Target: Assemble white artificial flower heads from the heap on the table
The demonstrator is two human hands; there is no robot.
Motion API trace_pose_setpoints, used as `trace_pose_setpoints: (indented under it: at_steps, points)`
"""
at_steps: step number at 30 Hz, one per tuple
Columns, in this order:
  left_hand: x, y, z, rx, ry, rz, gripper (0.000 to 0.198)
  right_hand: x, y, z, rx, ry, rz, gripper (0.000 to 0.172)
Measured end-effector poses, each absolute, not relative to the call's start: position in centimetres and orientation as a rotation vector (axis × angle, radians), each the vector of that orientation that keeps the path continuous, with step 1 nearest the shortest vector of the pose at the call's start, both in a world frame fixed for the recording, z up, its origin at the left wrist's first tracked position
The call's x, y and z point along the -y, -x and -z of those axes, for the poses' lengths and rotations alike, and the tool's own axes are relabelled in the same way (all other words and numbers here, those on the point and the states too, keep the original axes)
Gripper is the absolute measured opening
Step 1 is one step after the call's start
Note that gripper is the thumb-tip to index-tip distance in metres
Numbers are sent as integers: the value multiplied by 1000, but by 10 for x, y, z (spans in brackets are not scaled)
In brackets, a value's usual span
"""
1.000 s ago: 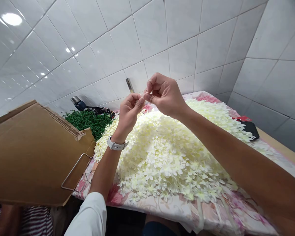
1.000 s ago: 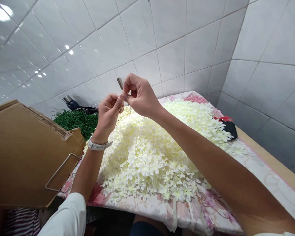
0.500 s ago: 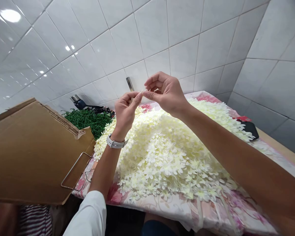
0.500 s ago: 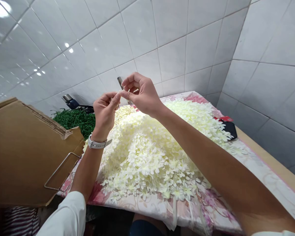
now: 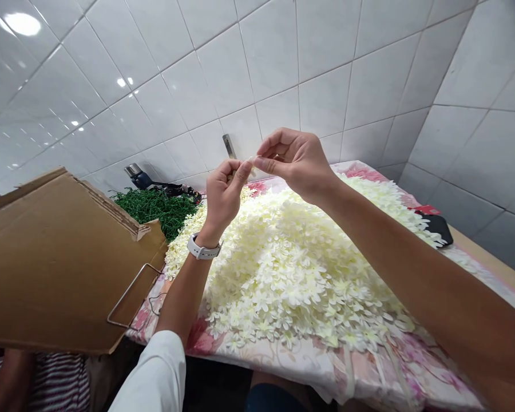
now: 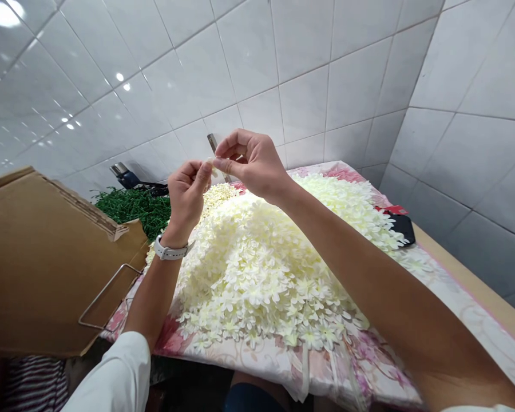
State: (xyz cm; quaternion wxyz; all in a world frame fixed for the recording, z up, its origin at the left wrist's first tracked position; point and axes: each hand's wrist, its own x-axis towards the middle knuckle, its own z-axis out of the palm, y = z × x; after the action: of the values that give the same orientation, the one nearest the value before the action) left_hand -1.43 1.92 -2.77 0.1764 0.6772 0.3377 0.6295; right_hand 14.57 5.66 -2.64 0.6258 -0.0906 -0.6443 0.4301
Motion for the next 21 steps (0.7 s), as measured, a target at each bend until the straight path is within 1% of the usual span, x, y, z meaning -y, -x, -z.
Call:
trace_pose_setpoints:
  at_steps: [3, 7, 10, 16, 21]
  points:
    - [-20, 14, 30, -878, -1925, -1784, 41, -55, -146, 26, 1494, 196, -1005, 43]
    - [-21, 14, 32, -797, -1903, -1732, 38, -54, -146, 25, 1497, 174, -1021, 48]
    - [-20, 13, 31, -767, -1848, -1732, 33, -54, -146, 24, 1482, 180, -1003, 49]
    - [-20, 14, 29, -750, -1725, -1796, 34, -53, -145, 25, 1489, 201, -975, 51]
    - [-19, 17, 28, -830, -1790, -1952, 29, -49, -143, 25, 1477, 247, -902, 44]
